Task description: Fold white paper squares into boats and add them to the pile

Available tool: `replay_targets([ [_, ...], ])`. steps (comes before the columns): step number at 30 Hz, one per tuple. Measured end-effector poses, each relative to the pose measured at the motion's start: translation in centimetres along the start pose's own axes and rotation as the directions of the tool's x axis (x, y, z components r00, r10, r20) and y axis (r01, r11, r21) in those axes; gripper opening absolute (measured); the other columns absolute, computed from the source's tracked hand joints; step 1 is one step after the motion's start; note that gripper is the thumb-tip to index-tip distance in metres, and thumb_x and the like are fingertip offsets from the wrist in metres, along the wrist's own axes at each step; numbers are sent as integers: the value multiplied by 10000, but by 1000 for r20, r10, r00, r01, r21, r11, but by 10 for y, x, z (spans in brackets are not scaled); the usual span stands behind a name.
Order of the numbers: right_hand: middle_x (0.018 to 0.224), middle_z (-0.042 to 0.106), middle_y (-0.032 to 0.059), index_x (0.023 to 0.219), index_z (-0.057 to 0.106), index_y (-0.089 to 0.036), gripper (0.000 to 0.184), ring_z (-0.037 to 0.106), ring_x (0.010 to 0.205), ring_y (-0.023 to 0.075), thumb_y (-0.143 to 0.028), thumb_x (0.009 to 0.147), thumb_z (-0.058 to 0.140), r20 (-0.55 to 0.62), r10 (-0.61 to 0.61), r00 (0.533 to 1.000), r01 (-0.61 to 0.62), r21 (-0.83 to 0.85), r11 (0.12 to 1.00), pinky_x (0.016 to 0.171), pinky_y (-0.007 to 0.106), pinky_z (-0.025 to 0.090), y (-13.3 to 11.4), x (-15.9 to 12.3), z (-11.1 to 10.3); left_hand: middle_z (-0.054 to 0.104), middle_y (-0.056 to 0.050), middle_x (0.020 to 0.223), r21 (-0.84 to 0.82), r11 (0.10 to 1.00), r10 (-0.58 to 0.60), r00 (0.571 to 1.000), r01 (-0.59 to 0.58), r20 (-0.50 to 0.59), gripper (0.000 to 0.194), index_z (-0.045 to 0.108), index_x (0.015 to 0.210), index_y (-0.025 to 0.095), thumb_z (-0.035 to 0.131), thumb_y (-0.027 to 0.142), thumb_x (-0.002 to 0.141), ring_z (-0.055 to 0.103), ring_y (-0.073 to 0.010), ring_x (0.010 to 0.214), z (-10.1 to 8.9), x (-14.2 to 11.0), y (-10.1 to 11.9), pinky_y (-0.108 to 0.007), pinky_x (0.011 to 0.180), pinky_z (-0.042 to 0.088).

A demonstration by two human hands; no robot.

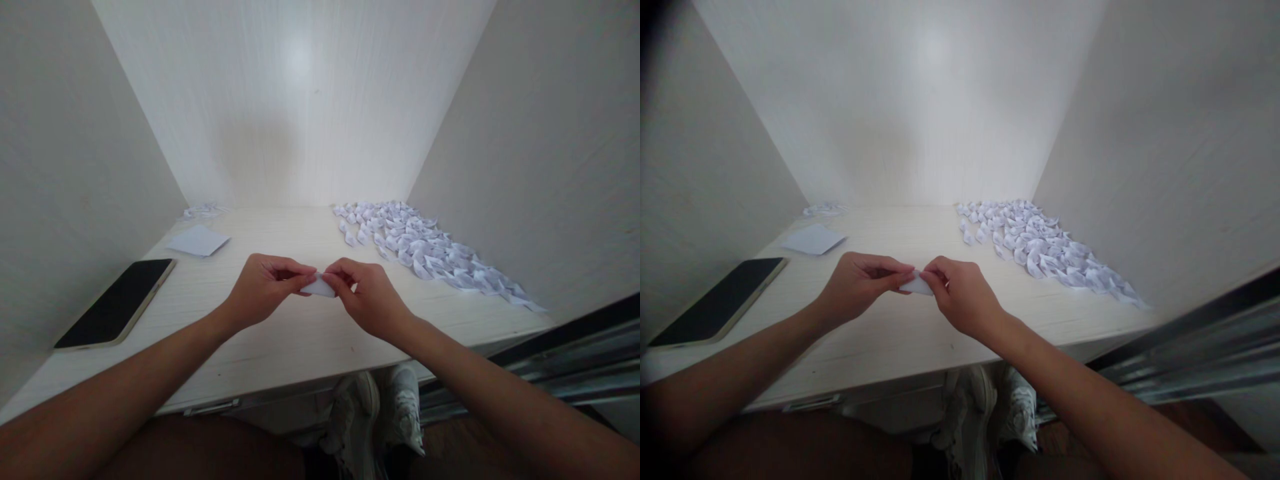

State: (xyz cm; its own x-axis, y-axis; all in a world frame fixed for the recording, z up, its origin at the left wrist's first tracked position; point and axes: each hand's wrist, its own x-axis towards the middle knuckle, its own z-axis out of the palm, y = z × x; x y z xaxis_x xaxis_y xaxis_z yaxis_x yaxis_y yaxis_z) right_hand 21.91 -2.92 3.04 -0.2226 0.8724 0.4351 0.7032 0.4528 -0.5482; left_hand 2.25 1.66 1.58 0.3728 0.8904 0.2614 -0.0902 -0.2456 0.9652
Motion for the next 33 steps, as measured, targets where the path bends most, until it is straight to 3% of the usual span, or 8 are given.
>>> replay_targets([
  [14,867,735,79,909,670,-174,246,636,740,182,-256,1016,465,208,-3,978,66,-294,954,682,301,384,-9,-1,-5,801,-51,769,171,984,38,998,-46,52,128,828,822,169,830,274,746,749,-181,635,1,-2,0,-273,615,664],
  [19,797,720,68,850,647,-183,223,614,695,183,-230,983,475,136,-76,988,111,-276,955,646,305,364,-4,-4,-2,801,-55,825,128,991,-44,996,34,79,349,790,1061,163,818,358,773,747,-189,687,1,0,-3,-294,612,665],
  [24,737,694,54,811,642,-186,202,586,651,170,-213,952,499,90,-74,993,94,-247,964,613,295,347,-1,-5,-1,774,-71,777,197,979,-87,983,55,161,320,799,848,148,781,462,793,711,-177,670,-1,3,-3,-282,587,644],
  [33,676,652,28,781,631,-183,196,540,585,139,-203,943,523,-41,-86,995,79,-135,988,586,269,357,-3,-5,0,771,-87,783,138,982,-158,966,131,203,324,788,853,136,772,457,808,723,-189,733,-2,3,-2,-279,611,636],
])
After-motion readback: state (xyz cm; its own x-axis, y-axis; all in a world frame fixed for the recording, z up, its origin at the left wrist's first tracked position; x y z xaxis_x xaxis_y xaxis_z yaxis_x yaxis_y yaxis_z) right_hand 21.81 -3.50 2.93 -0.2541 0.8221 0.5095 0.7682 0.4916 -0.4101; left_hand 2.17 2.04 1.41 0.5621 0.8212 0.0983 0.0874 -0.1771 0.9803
